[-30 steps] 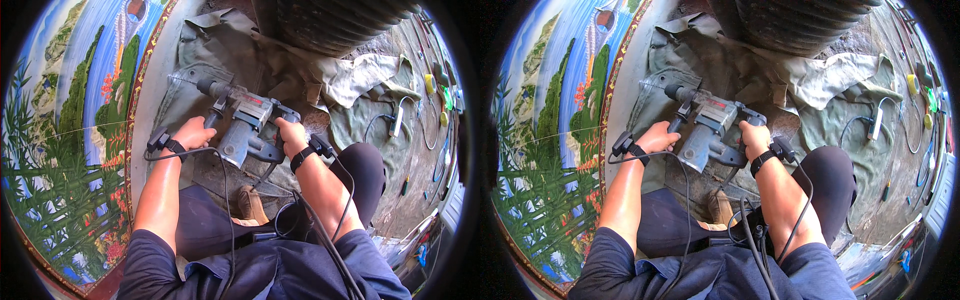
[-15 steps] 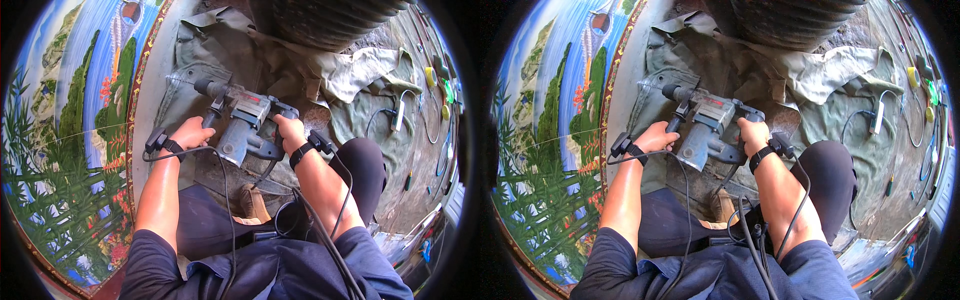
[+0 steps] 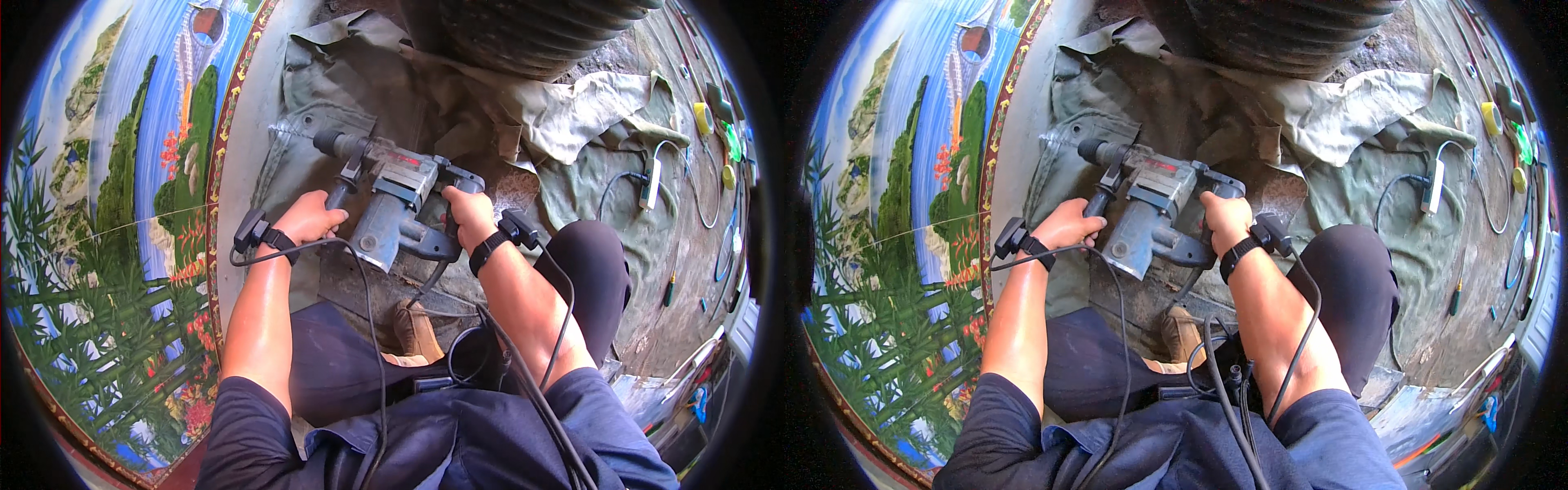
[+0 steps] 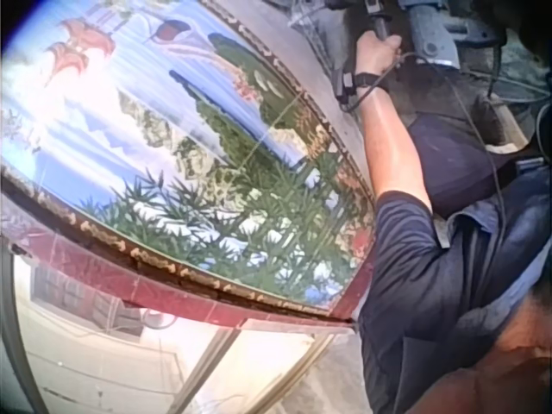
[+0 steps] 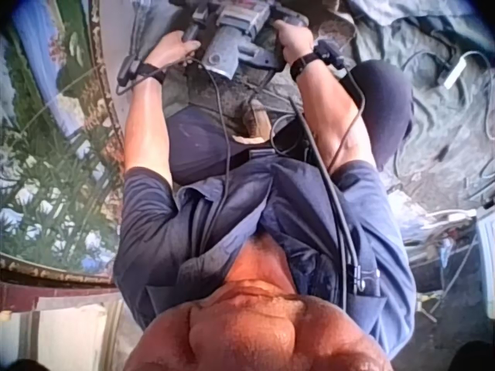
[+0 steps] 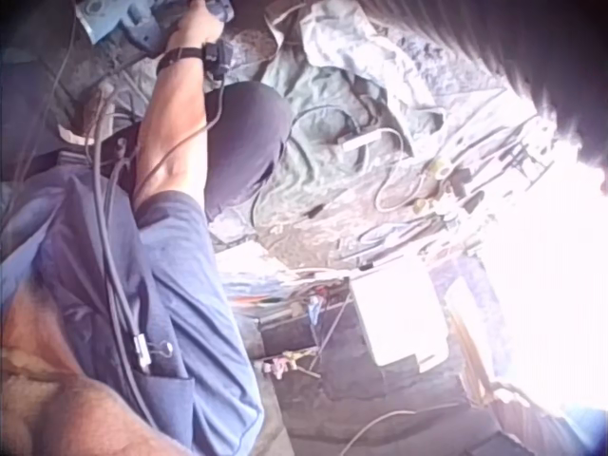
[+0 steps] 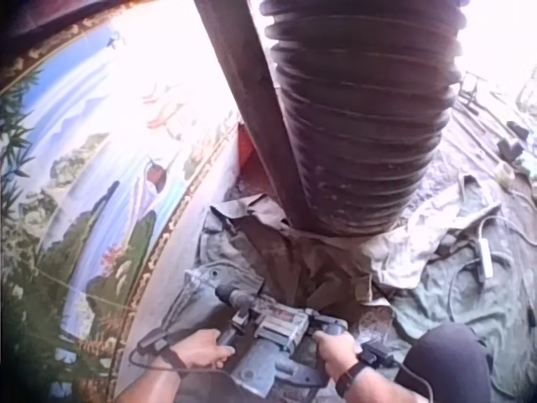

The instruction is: The recorder drills into a concrete surface with a hammer drill and then uses a screwdriver to thread a wire through a wall anchor and a hole in a protective tarp.

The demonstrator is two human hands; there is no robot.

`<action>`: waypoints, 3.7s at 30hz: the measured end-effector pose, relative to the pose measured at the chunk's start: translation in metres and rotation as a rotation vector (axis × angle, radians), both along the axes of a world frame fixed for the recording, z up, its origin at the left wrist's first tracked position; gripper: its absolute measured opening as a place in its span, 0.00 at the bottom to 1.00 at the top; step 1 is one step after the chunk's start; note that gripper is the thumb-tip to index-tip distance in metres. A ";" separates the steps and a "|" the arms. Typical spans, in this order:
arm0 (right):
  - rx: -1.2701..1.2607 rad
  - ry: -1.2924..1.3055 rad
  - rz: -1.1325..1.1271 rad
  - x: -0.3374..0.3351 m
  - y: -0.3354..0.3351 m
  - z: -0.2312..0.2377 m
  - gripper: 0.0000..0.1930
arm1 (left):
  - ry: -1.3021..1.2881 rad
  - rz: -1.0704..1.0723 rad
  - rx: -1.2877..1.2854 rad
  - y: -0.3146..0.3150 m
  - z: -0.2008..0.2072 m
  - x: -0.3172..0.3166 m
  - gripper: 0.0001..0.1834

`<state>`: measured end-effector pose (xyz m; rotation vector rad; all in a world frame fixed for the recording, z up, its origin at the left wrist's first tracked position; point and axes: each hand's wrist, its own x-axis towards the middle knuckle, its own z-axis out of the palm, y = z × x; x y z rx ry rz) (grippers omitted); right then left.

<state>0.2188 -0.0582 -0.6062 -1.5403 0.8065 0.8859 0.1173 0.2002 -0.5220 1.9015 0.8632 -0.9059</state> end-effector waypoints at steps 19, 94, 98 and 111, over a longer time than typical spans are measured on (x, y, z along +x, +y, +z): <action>0.026 0.022 -0.036 -0.008 0.005 0.001 0.12 | 0.008 -0.033 -0.006 0.002 0.005 0.000 0.14; 0.021 0.005 -0.087 -0.010 0.018 0.006 0.10 | 0.022 0.061 0.050 0.004 0.013 0.001 0.13; 0.009 0.018 -0.092 -0.010 0.020 0.005 0.10 | 0.026 0.052 0.018 0.007 0.012 0.002 0.13; 0.038 0.000 -0.082 -0.014 0.020 0.003 0.10 | 0.029 0.057 0.041 0.009 0.009 0.001 0.14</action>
